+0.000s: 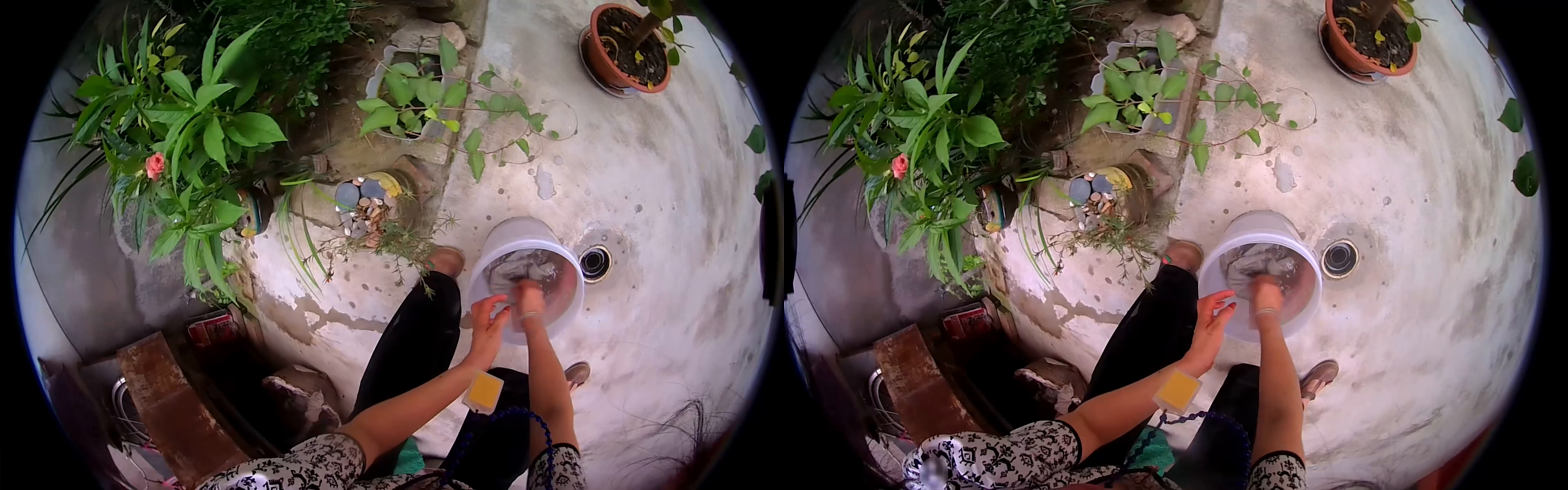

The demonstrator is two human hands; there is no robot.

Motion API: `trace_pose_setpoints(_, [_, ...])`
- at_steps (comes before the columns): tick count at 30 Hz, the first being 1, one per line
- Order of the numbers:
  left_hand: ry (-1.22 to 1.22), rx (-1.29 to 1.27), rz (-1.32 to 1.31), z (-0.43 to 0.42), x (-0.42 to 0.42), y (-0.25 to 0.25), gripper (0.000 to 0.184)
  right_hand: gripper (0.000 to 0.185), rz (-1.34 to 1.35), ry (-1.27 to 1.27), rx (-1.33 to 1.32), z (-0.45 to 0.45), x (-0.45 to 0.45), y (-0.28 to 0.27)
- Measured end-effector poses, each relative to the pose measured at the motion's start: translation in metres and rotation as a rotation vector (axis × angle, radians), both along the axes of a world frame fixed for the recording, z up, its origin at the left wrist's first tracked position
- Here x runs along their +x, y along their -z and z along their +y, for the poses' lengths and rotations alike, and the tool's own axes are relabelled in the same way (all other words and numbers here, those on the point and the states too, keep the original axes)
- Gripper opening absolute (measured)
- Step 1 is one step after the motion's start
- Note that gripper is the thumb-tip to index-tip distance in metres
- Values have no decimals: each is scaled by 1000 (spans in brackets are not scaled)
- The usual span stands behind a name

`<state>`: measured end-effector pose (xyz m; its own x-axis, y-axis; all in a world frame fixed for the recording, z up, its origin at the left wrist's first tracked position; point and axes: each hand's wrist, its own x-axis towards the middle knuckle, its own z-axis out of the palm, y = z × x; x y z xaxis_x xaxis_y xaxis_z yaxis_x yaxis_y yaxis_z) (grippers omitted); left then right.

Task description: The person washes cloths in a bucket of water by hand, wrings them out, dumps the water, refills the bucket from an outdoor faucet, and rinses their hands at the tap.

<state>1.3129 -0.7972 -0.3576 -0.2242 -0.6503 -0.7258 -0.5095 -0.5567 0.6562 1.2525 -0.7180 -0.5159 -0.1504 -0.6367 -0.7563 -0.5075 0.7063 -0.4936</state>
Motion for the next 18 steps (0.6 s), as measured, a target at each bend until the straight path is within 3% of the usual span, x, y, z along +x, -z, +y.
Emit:
trace_pose_setpoints(2, [37,-18,-34,2,4,4,25,20,330,760,-22,7,-15,3])
trace_pose_setpoints(6, [16,65,-39,7,9,8,26,11,13,728,-283,-16,4,-57])
trace_pose_setpoints(8, [12,10,-60,8,10,11,26,11,-77,830,-201,-18,13,-83])
trace_pose_setpoints(10, [18,-46,-73,6,7,13,26,16,-236,478,-115,-13,16,-98])
trace_pose_setpoints(12, [-21,-75,-23,6,7,10,28,26,-346,373,-235,18,6,-44])
trace_pose_setpoints(14, [-16,-32,-27,-1,4,1,29,41,-81,620,-149,28,-12,1])
trace_pose_setpoints(15, [-8,10,-28,-3,3,-2,29,41,-83,615,-150,28,-10,14])
trace_pose_setpoints(17, [18,-10,-33,-4,3,-1,29,46,444,880,-216,20,-2,39])
trace_pose_setpoints(18, [48,-21,-41,-3,6,-1,30,46,438,882,-218,10,12,45])
